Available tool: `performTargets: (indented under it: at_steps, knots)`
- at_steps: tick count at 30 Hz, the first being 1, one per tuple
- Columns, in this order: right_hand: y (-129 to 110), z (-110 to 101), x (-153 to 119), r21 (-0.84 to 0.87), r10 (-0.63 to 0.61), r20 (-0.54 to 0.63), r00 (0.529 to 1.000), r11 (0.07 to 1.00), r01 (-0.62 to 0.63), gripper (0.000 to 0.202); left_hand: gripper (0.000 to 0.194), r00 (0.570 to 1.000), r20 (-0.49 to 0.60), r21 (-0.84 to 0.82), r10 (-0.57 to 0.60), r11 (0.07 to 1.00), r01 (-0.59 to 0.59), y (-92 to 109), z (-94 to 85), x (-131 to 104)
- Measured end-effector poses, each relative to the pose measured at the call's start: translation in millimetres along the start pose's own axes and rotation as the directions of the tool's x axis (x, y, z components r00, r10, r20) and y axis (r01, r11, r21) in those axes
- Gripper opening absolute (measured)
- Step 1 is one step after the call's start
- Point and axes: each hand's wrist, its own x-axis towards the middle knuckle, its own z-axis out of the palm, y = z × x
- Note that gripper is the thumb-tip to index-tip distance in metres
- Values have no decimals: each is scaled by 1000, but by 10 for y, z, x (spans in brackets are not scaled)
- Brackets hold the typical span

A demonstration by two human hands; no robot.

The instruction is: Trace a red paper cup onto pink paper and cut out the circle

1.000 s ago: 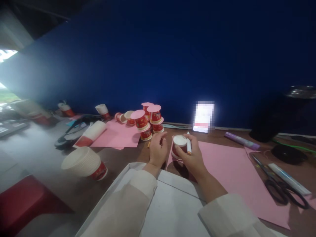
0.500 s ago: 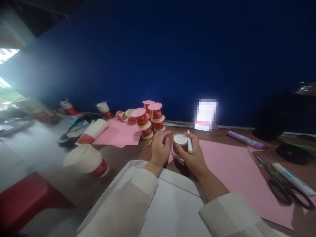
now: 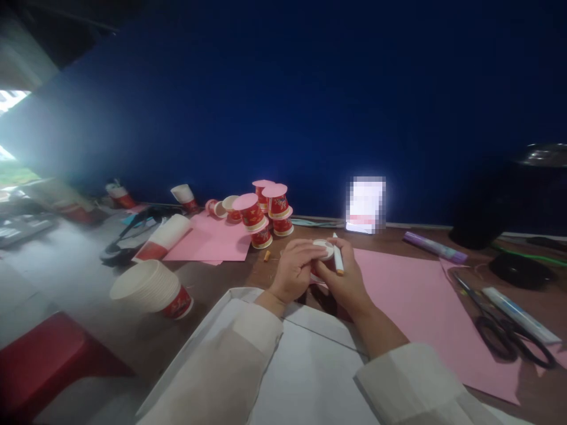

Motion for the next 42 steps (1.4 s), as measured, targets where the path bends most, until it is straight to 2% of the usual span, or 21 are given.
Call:
performTargets:
  at_steps: [3, 6, 9, 12, 14, 16, 18, 20, 22, 25, 27, 29, 35, 42]
  knots:
    - [-19, -3, -18, 15, 4, -7, 1000, 1000, -4, 62, 46, 998, 51, 24, -31, 999, 30, -18, -7, 0]
    - [-88, -22, -15, 15, -40, -16, 999, 999, 40, 56, 45, 999, 50, 28, -20, 999, 19, -17, -15, 0]
    - [-220, -62, 22, 62, -84, -98, 992, 994, 90, 54, 40, 999, 33, 41, -7, 999, 5, -30, 1, 2]
    - [-395, -124, 73, 190, 36, -243, 969, 982, 11, 53, 37, 1000, 23, 51, -1, 999, 0, -49, 21, 4]
    - [-492, -177, 97, 168, 92, -343, 935, 985, -36, 48, 39, 1000, 19, 47, 14, 999, -15, -54, 25, 3]
    - [-547, -238, 103, 142, 109, -380, 919, 988, -58, 40, 43, 1000, 13, 38, 27, 999, -28, -55, 26, -1]
    - [-565, -301, 82, 98, 125, -339, 932, 990, -97, 38, 47, 999, 10, 34, 32, 999, -33, -62, 34, -7]
    - [-571, -355, 26, 2, 106, -319, 942, 994, -111, 43, 47, 999, -3, 41, 32, 999, -32, -79, 53, -13]
    - [-577, -389, -71, -148, 56, -344, 937, 983, -113, 49, 45, 999, -25, 39, 48, 998, -47, -102, 75, -16]
    - [-559, -389, -275, -378, -19, -347, 938, 918, -121, 44, 44, 997, -34, 31, 69, 997, -68, -122, 91, -16]
    - [-510, -363, -411, -415, -124, -317, 940, 909, -20, 41, 43, 998, -30, 26, 64, 998, -63, -117, 84, -14]
    - [-440, -331, -508, -423, -178, -154, 972, 901, 98, 33, 40, 999, -24, 25, 47, 999, -47, -102, 69, -10]
    - [-327, -294, -489, -465, -69, 94, 993, 879, 105, 28, 36, 999, 3, 49, 35, 998, -35, -76, 50, -5]
    - [-309, -296, -413, -613, 84, 147, 986, 790, 24, 30, 40, 999, -7, 63, 53, 997, -53, -70, 58, -2]
